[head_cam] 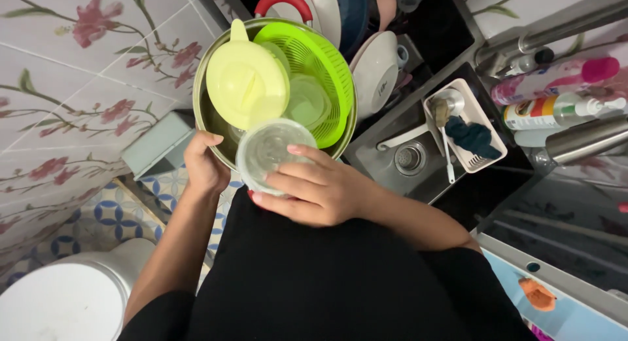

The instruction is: Collecting various plastic containers, lids, and a colander and stacking them into a large stainless steel pot.

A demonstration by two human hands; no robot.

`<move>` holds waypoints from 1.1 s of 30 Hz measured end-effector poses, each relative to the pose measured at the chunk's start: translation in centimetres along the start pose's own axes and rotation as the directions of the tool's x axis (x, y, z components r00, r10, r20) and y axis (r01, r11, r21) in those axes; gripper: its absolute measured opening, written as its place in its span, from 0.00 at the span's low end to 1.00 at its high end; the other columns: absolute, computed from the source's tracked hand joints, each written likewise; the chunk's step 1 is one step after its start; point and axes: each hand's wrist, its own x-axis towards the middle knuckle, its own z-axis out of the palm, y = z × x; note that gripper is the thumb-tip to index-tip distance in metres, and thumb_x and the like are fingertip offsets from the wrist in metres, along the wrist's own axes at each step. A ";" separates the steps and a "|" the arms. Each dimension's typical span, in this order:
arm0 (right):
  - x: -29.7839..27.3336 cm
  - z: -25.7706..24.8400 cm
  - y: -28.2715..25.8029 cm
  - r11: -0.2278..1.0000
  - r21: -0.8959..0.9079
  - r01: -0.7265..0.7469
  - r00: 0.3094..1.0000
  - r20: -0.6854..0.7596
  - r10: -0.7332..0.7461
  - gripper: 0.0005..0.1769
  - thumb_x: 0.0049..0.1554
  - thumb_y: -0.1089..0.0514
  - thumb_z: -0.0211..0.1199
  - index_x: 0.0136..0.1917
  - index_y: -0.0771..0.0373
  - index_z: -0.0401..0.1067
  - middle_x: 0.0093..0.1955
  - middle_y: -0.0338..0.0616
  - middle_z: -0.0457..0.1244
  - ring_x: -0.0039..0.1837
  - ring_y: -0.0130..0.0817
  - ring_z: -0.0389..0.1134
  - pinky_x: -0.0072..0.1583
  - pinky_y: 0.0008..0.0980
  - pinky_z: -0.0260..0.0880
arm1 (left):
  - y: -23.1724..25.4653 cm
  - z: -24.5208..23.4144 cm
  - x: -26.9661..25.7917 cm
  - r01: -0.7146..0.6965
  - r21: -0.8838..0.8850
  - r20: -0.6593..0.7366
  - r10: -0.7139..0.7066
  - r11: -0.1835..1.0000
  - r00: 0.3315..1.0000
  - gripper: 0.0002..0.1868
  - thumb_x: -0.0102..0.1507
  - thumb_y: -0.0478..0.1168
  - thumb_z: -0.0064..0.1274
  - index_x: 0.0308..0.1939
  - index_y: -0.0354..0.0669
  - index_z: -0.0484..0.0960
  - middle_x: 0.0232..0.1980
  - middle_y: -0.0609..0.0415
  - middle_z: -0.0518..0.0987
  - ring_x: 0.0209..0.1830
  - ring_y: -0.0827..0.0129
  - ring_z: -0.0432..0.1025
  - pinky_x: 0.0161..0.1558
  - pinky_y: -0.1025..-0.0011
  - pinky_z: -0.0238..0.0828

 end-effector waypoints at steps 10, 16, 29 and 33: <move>-4.9 -3.3 4.6 0.935 0.007 -0.355 0.881 -0.331 0.337 0.10 0.54 0.60 0.56 0.38 0.70 0.73 0.41 0.58 0.67 0.40 0.52 0.68 0.43 0.50 0.70 | 0.5 -1.8 0.1 0.094 -0.048 -0.066 -0.098 0.994 0.993 0.36 0.44 0.41 0.43 0.57 0.32 0.70 0.48 0.43 0.74 0.45 0.51 0.71 0.53 0.44 0.67; 0.5 -4.3 4.9 0.827 0.218 -0.518 0.818 -0.156 0.554 0.07 0.57 0.69 0.57 0.43 0.70 0.76 0.44 0.55 0.67 0.42 0.45 0.67 0.44 0.39 0.69 | -0.9 -2.5 0.9 0.038 0.007 -0.051 -0.037 0.999 0.998 0.42 0.44 0.41 0.44 0.66 0.37 0.66 0.55 0.37 0.72 0.45 0.40 0.70 0.48 0.38 0.68; 5.3 0.7 9.7 0.745 -0.147 -0.650 0.606 0.491 0.625 0.33 0.52 0.55 0.66 0.66 0.67 0.59 0.55 0.50 0.64 0.49 0.41 0.68 0.50 0.37 0.67 | 1.7 2.1 -0.7 0.003 0.250 0.079 -0.024 0.968 0.997 0.46 0.46 0.43 0.39 0.71 0.48 0.51 0.73 0.42 0.53 0.70 0.47 0.50 0.63 0.52 0.49; 5.7 1.6 10.6 0.772 -0.116 -0.624 0.644 0.483 0.593 0.30 0.47 0.59 0.66 0.62 0.70 0.65 0.45 0.48 0.63 0.43 0.40 0.66 0.46 0.35 0.66 | 1.2 1.2 -0.4 0.066 0.235 0.048 -0.080 0.970 0.996 0.46 0.46 0.42 0.38 0.72 0.53 0.50 0.74 0.42 0.51 0.69 0.44 0.50 0.60 0.49 0.52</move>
